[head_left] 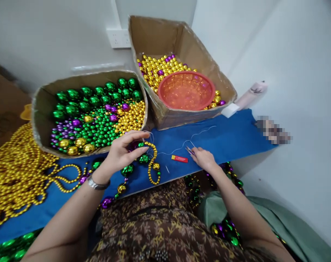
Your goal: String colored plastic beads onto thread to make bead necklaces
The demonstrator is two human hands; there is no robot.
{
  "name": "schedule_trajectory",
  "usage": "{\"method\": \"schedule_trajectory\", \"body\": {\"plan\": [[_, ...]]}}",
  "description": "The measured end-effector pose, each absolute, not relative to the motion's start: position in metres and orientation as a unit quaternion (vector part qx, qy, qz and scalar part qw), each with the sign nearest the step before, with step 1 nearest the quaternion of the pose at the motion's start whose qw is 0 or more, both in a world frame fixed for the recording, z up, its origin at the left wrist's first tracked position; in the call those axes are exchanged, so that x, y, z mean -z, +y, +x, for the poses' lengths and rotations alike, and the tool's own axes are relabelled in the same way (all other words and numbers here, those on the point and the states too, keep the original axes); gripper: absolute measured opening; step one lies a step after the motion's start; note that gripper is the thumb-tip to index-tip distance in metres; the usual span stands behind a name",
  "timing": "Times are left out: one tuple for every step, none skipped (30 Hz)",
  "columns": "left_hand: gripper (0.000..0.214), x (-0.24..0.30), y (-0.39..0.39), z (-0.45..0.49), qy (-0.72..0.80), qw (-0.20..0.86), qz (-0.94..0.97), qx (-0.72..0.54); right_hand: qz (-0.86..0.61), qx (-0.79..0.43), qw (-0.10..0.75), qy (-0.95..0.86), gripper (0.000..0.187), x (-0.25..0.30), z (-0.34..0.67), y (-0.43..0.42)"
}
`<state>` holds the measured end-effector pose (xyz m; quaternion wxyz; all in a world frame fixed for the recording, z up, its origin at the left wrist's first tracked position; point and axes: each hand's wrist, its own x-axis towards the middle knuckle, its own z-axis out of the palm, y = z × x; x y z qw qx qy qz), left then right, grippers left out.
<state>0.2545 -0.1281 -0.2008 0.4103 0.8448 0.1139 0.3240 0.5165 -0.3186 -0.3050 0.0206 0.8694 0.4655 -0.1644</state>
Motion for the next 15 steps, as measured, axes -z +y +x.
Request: {"method": "schedule_trajectory", "body": {"plan": [[0.04, 0.203, -0.128, 0.253, 0.12, 0.434, 0.832, -0.325, 0.87, 0.164, 0.016, 0.465, 0.022, 0.304, 0.518, -0.319], [0.042, 0.204, -0.127, 0.252, 0.124, 0.454, 0.82, -0.325, 0.869, 0.161, 0.013, 0.467, 0.024, 0.3, 0.519, -0.319], [0.043, 0.206, -0.126, 0.25, 0.128, 0.47, 0.811, -0.324, 0.865, 0.165, -0.004, 0.474, 0.025, 0.296, 0.52, -0.319], [0.044, 0.207, -0.126, 0.249, 0.131, 0.485, 0.803, -0.321, 0.854, 0.18, -0.042, 0.486, 0.026, 0.29, 0.519, -0.318], [0.044, 0.208, -0.125, 0.248, 0.132, 0.498, 0.797, -0.316, 0.833, 0.21, -0.103, 0.501, 0.027, 0.283, 0.518, -0.316], [0.044, 0.208, -0.125, 0.247, 0.133, 0.51, 0.791, -0.309, 0.801, 0.25, -0.183, 0.513, 0.027, 0.275, 0.514, -0.313], [0.044, 0.209, -0.126, 0.246, 0.132, 0.522, 0.786, -0.302, 0.757, 0.295, -0.273, 0.516, 0.029, 0.266, 0.508, -0.31], [0.044, 0.209, -0.126, 0.246, 0.132, 0.533, 0.782, -0.296, 0.706, 0.337, -0.358, 0.51, 0.032, 0.258, 0.501, -0.305], [0.045, 0.209, -0.126, 0.245, 0.13, 0.543, 0.778, -0.29, 0.662, 0.368, -0.419, 0.501, 0.036, 0.249, 0.492, -0.299], [0.045, 0.209, -0.126, 0.245, 0.128, 0.551, 0.774, -0.285, 0.632, 0.387, -0.45, 0.499, 0.039, 0.24, 0.484, -0.292], [0.046, 0.21, -0.127, 0.245, 0.124, 0.558, 0.771, -0.281, 0.614, 0.395, -0.454, 0.511, 0.04, 0.232, 0.475, -0.285], [0.047, 0.21, -0.127, 0.245, 0.12, 0.564, 0.768, -0.278, 0.604, 0.389, -0.445, 0.534, 0.039, 0.224, 0.467, -0.278], [0.048, 0.211, -0.127, 0.245, 0.116, 0.57, 0.765, -0.276, 0.6, 0.375, -0.429, 0.562, 0.037, 0.217, 0.461, -0.271], [0.049, 0.211, -0.127, 0.245, 0.114, 0.576, 0.762, -0.273, 0.598, 0.355, -0.411, 0.59, 0.034, 0.211, 0.455, -0.264], [0.049, 0.211, -0.126, 0.244, 0.113, 0.581, 0.759, -0.271, 0.596, 0.335, -0.397, 0.613, 0.032, 0.207, 0.451, -0.259]]}}
